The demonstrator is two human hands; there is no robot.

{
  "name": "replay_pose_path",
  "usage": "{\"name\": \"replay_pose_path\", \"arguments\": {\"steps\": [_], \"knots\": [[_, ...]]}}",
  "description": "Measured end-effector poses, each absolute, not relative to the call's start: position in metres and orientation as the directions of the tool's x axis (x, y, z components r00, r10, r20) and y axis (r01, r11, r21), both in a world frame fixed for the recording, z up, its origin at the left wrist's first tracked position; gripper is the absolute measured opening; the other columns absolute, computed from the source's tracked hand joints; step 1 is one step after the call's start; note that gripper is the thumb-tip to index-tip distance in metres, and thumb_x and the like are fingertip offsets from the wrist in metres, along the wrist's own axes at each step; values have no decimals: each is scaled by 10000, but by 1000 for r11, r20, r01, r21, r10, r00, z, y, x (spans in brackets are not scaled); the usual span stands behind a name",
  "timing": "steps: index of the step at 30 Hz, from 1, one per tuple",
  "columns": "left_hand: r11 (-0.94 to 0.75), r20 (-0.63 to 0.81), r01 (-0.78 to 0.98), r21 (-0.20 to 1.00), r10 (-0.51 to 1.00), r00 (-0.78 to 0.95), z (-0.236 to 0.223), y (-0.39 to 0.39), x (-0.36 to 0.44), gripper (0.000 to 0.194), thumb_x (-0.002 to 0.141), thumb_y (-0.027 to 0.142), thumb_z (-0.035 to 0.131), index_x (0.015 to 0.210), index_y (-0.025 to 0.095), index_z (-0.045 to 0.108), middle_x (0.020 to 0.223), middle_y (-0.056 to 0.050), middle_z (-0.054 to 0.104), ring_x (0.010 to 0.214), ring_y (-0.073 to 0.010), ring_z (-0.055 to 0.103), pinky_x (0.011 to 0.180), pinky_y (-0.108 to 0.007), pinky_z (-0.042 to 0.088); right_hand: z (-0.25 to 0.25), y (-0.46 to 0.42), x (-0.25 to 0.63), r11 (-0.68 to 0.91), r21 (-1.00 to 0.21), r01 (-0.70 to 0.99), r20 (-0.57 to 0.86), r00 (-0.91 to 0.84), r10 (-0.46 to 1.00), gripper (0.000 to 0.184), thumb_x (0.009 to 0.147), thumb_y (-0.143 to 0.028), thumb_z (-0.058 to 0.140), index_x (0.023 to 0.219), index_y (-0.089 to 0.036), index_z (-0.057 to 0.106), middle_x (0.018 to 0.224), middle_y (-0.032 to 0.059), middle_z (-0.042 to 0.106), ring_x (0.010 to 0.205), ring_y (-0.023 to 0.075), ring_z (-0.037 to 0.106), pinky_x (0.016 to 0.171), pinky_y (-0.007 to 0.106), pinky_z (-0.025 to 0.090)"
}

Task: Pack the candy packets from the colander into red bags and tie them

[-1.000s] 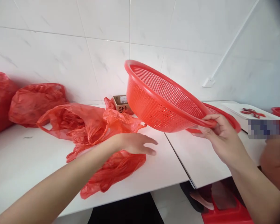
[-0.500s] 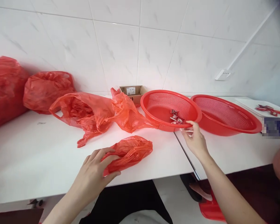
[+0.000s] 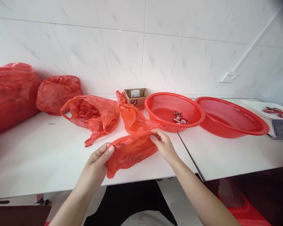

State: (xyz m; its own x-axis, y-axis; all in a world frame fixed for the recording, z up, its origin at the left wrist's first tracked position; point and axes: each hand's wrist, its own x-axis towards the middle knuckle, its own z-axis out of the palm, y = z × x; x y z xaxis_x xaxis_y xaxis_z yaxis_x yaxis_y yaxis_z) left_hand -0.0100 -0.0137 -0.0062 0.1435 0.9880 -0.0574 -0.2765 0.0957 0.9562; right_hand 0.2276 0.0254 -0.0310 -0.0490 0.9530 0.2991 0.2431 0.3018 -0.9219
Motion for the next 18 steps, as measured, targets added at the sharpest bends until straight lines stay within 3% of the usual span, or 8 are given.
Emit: {"name": "replay_pose_path", "arguments": {"steps": [3,8,13,18], "knots": [[135,-99,-549,824,991,95,-9,-12,-12,120,849,333,636,911,245,690,945,-13,723,922,-204,664,769,-272,542,-36,30,234,263,-959,106,275,122,954,197,922,-404,455,984,-231,528,1024,84,644,940,228,641,811,397,523],[107,-45,-584,805,992,121,11,-5,-6,175,856,332,612,977,224,678,1029,-44,703,956,-233,657,716,-279,541,2,20,224,354,-933,-61,340,172,925,95,855,-311,605,887,-241,549,893,18,634,853,179,639,812,368,521],[116,-12,-400,909,967,253,48,4,-3,188,812,263,671,995,222,653,924,-28,684,884,-211,650,617,-232,500,74,7,213,597,-792,129,592,-80,802,111,944,-263,517,951,-221,620,847,8,680,873,150,660,868,332,511],[185,-6,-390,902,909,417,62,17,7,236,852,251,588,1084,218,617,840,-20,656,803,-189,634,704,-281,498,112,5,203,687,-674,270,575,-393,718,260,995,-335,431,1082,-257,663,906,4,705,908,156,666,855,326,527]]}}
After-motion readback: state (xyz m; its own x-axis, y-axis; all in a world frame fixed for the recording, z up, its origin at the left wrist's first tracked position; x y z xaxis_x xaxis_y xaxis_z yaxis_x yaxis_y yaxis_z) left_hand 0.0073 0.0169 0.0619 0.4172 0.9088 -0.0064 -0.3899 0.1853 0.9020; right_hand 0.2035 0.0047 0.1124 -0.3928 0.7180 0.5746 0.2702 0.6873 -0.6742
